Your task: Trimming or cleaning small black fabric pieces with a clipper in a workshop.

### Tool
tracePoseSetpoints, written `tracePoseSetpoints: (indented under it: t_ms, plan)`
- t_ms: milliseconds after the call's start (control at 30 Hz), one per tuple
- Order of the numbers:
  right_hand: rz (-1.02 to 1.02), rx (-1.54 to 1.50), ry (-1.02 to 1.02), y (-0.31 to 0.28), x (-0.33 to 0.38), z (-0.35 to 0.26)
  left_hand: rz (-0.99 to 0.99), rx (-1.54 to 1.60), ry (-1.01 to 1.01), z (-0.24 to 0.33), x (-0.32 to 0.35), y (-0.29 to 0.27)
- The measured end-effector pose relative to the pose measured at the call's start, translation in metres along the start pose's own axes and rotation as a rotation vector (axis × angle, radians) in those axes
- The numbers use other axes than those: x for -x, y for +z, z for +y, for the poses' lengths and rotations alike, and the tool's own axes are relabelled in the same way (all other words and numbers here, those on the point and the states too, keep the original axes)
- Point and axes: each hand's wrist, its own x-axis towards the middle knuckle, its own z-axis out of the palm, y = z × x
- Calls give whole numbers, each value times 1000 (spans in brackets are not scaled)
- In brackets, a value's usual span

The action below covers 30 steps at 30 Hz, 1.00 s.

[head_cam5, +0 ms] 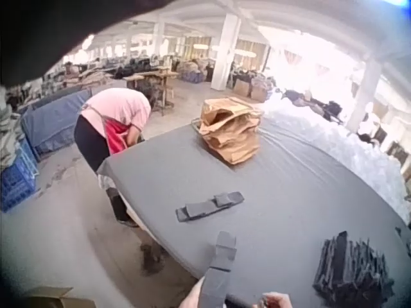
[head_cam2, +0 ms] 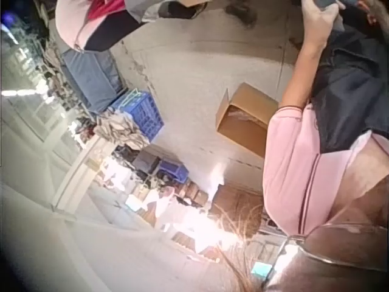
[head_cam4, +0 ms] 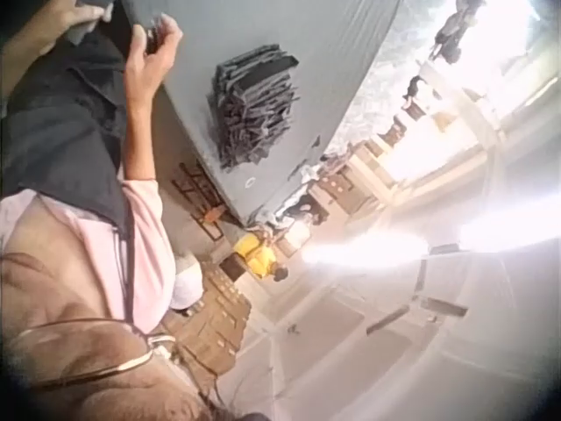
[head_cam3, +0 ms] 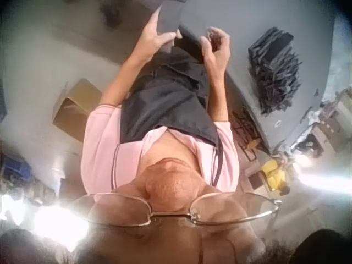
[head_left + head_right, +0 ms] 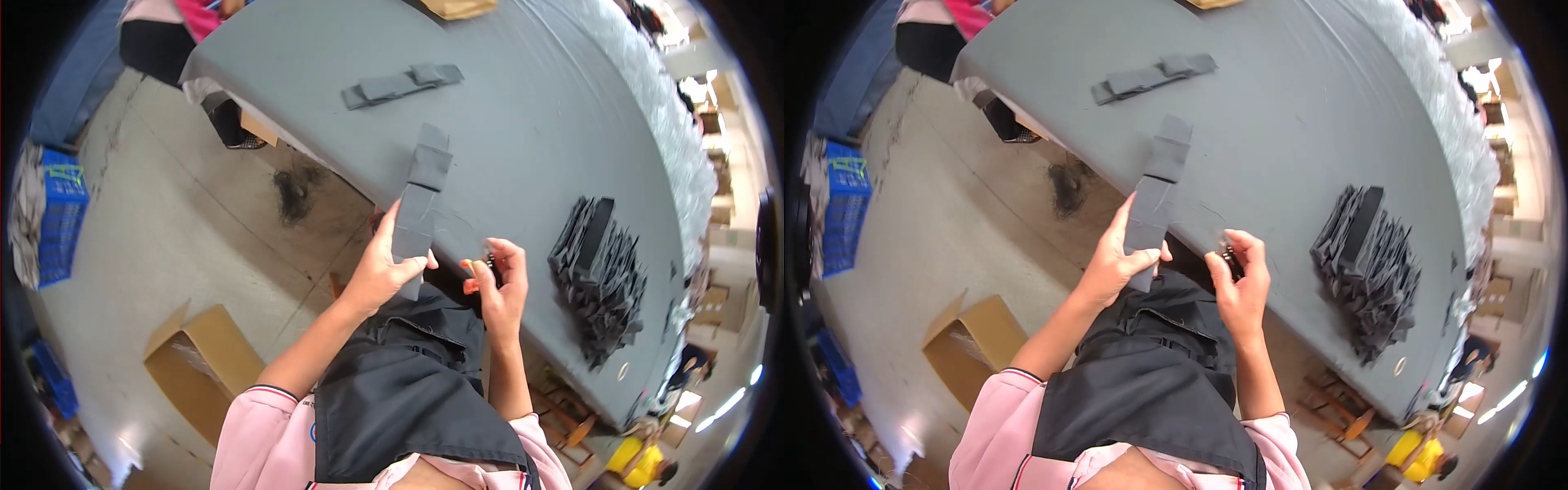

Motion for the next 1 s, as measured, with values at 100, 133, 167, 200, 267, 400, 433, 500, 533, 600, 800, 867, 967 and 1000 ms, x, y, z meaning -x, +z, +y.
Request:
tracePoseSetpoints:
  t_ms: [100, 133, 167, 200, 267, 400, 433, 500, 533, 600, 800, 867, 967, 1000]
  plan:
    - [-69, 274, -131, -19, -2, 19, -10, -126, -132, 2, -15, 12]
    - [-98, 311, -150, -22, -2, 22, -14, -153, -157, 0, -20, 16]
    - [-93, 327, -202, -21, -7, 20, -5, -189, -147, -3, -25, 20]
    - [-88, 300, -197, -21, -9, 25, 3, -224, -139, -7, -30, 24]
    - [-86, 281, -158, -20, -10, 20, -21, -256, -145, -5, -29, 30]
    - [-49, 172, -99, -30, -20, 43, -18, -356, -145, -20, -38, 46]
    - [-47, 186, -127, -33, -22, 46, -18, -365, -154, -23, -38, 50]
    - [-44, 192, -151, -39, -22, 51, 26, -313, -185, -26, -37, 57]
    - [-34, 204, -185, -41, -21, 55, 28, -322, -189, -29, -36, 59]
    - [-17, 210, -216, -46, -20, 59, 32, -347, -209, -36, -35, 62]
    - [6, 279, -265, -64, -16, 59, 1, -359, -269, -42, -32, 75]
    - [10, 371, -317, -72, -14, 60, -6, -365, -282, -44, -31, 80]
    - [22, 467, -412, -81, -10, 63, -3, -369, -273, -49, -29, 85]
    - [24, 464, -414, -83, -7, 63, -25, -364, -267, -51, -28, 84]
